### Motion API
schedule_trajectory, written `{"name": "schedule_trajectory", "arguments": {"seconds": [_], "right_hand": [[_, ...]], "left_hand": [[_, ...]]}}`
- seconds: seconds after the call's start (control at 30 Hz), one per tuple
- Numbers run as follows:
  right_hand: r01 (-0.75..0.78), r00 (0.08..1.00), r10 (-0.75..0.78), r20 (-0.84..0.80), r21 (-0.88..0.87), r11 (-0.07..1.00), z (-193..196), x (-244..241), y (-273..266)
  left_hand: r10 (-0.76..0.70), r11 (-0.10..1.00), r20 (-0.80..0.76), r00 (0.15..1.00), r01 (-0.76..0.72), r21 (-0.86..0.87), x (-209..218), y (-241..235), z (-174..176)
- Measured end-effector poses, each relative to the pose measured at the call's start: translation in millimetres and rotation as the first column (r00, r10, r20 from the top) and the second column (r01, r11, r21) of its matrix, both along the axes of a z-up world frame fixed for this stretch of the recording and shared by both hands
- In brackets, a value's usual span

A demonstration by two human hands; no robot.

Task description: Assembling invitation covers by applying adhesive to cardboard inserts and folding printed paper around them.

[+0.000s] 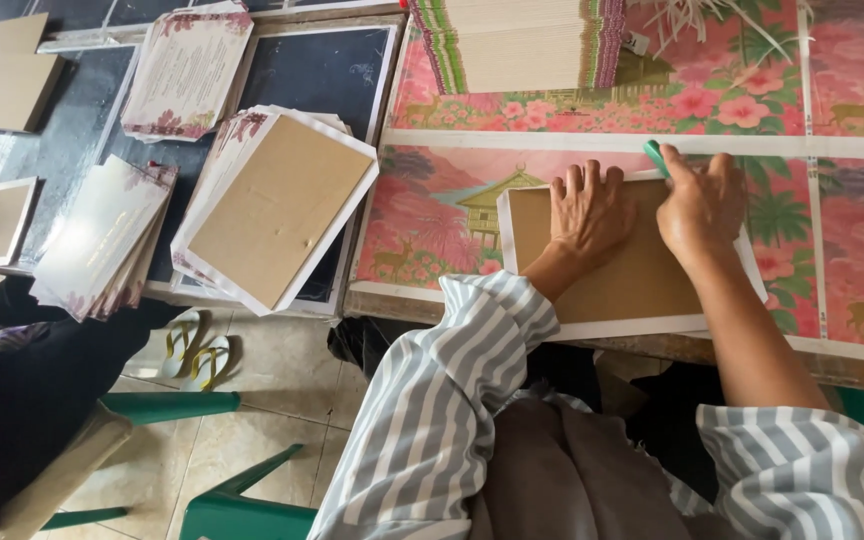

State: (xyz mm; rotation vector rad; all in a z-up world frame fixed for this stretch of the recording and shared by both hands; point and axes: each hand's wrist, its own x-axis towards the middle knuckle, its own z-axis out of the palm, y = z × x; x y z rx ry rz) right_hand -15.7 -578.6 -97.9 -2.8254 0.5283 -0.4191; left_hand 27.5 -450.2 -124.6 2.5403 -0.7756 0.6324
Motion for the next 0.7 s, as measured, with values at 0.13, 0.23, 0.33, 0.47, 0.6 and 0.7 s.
{"name": "schedule_trajectory", "arguments": {"seconds": [0.13, 0.23, 0.33, 0.47, 0.6, 0.7], "right_hand": [[0.244, 0.964, -0.214, -0.159, 0.197, 0.95, 22, -5, 2], [0.205, 0.978, -0.203, -0.049, 0.045, 0.978, 9, -7, 19], [0.191, 0.969, -0.238, 0.062, 0.42, 0.887, 31, -19, 61], [0.099, 0.995, -0.1, 0.031, 0.009, 0.995, -20, -24, -12], [0.156, 0.894, -0.405, 0.194, 0.712, 0.685, -7, -9, 18], [-0.114, 0.991, 0.115, 0.071, -0.009, 0.993, -4, -9, 74]], "left_hand": [[0.019, 1.0, 0.049, 0.999, -0.02, 0.014, 3, -2, -8], [0.029, 0.997, 0.215, 0.976, -0.013, -0.075, 2, -2, -19], [0.004, 1.0, 0.228, 0.974, -0.001, -0.014, 0, 9, -9], [0.079, 0.955, -0.237, 0.968, -0.006, 0.295, -25, 48, 43], [0.064, 0.995, -0.145, 0.987, -0.053, 0.079, -12, 40, 10], [0.074, 0.996, 0.224, 0.972, -0.063, -0.059, -5, 39, -9]]}}
